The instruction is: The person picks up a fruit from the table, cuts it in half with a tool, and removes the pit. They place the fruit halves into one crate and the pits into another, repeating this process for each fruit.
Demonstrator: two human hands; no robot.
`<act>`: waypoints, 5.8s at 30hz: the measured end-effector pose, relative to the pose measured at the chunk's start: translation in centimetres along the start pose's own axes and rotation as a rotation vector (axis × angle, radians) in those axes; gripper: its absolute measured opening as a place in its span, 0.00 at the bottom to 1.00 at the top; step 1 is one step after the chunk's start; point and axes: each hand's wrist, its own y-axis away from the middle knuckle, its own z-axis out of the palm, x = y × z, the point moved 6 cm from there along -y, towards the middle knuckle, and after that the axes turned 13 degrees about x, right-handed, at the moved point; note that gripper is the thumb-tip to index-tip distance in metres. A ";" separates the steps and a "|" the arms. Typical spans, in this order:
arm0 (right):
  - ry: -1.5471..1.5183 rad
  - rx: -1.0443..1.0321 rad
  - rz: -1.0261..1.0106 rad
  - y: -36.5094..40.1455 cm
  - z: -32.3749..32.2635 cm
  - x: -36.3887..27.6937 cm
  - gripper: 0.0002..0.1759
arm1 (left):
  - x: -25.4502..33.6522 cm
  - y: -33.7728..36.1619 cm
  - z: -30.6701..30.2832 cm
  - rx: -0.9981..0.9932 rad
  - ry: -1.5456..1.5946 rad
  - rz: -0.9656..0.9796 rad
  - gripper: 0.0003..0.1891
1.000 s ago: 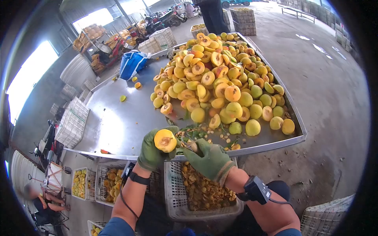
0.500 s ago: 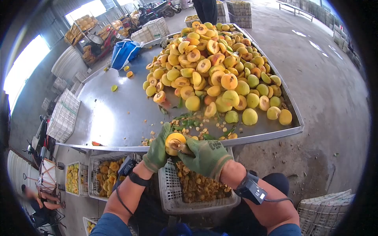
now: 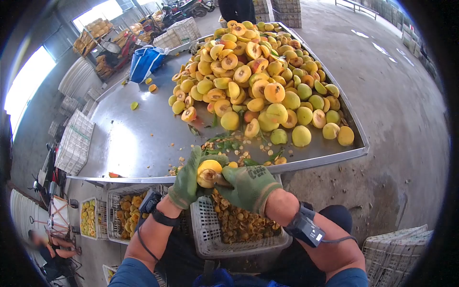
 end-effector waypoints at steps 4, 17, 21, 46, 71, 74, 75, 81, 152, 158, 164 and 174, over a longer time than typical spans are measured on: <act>0.028 -0.035 0.022 -0.1 0.2 0.4 0.17 | 1.7 1.0 0.5 -0.053 -0.318 0.339 0.24; -0.014 -0.157 0.087 0.0 0.8 0.6 0.15 | 2.5 1.2 1.2 -0.011 -0.534 0.442 0.19; -0.090 -0.227 0.133 0.0 0.9 0.0 0.15 | 2.6 1.4 0.7 0.085 -0.666 0.458 0.17; -0.800 -0.744 0.695 1.0 2.0 -0.2 0.22 | 3.2 2.8 1.0 -0.064 -0.228 0.466 0.26; -0.810 -0.736 0.745 2.9 2.1 -0.3 0.30 | 1.6 3.8 2.2 0.137 -0.260 0.553 0.27; -0.862 -0.491 0.600 1.6 1.9 -0.7 0.25 | 2.2 2.4 1.5 -0.012 -0.518 0.652 0.28; -0.878 -0.525 0.639 1.4 1.7 -0.8 0.24 | 2.7 2.4 1.6 -0.034 -0.473 0.658 0.28; -0.850 -0.641 0.680 1.2 0.9 -1.1 0.22 | 1.1 3.3 2.3 0.096 -0.096 0.601 0.34; -1.693 -0.986 0.944 8.4 0.8 -6.4 0.29 | 0.7 6.7 4.3 0.174 -0.170 0.536 0.28; -2.164 -1.086 0.834 9.3 0.5 -8.4 0.31 | -0.5 8.4 6.3 0.087 0.430 0.221 0.34; -1.371 -1.005 0.922 9.8 -0.9 -4.6 0.38 | -0.2 6.9 1.4 0.175 0.368 0.224 0.36; -0.254 -0.668 0.812 10.5 1.6 -3.1 0.47 | -0.7 11.5 -4.4 0.306 0.078 0.308 0.38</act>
